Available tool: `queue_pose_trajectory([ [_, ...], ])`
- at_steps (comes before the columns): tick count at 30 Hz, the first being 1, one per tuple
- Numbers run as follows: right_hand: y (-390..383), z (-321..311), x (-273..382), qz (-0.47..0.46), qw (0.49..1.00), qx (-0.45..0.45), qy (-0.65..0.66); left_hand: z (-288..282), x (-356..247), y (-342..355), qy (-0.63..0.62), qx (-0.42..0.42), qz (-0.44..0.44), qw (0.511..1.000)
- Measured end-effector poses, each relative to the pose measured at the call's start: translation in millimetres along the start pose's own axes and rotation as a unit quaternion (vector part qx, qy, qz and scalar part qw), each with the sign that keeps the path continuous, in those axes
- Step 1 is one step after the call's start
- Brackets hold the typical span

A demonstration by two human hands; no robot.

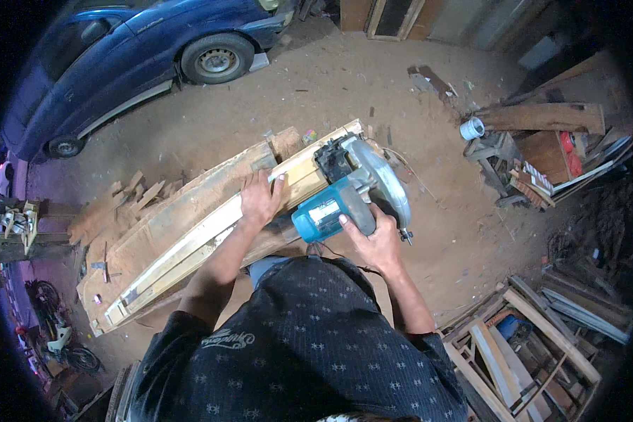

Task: The person uses a circular saw to cut a long wooden plank into smaller pieces on a workbench. They measure and mark the wood with a tape measure and pencil before making cuts, then stack the resulting pieces.

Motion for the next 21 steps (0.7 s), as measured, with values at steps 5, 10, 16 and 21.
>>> queue_pose_trajectory([
  [5,7,2,-6,0.011,1.0,0.002,-0.012,-1,-3,2,0.015,0.032,-0.023,0.999],
  [10,13,3,-5,0.004,1.0,0.005,-0.018,2,2,-2,-0.005,0.022,-0.017,1.0],
  [16,28,5,-13,0.0,0.999,0.02,-0.034,-4,-2,-7,-0.049,0.06,-0.056,0.995],
  [21,28,3,-12,-0.041,0.999,-0.001,-0.007,6,-10,-16,-0.035,0.024,-0.042,0.998],
])
Point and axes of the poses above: each hand's wrist, its own y-axis towards the middle knuckle, its own z-axis out of the palm, x = y × z, the point moved 8 cm from there along y, towards the middle knuckle, and after that the axes turned 11 degrees about x, right-handed, at the moved point
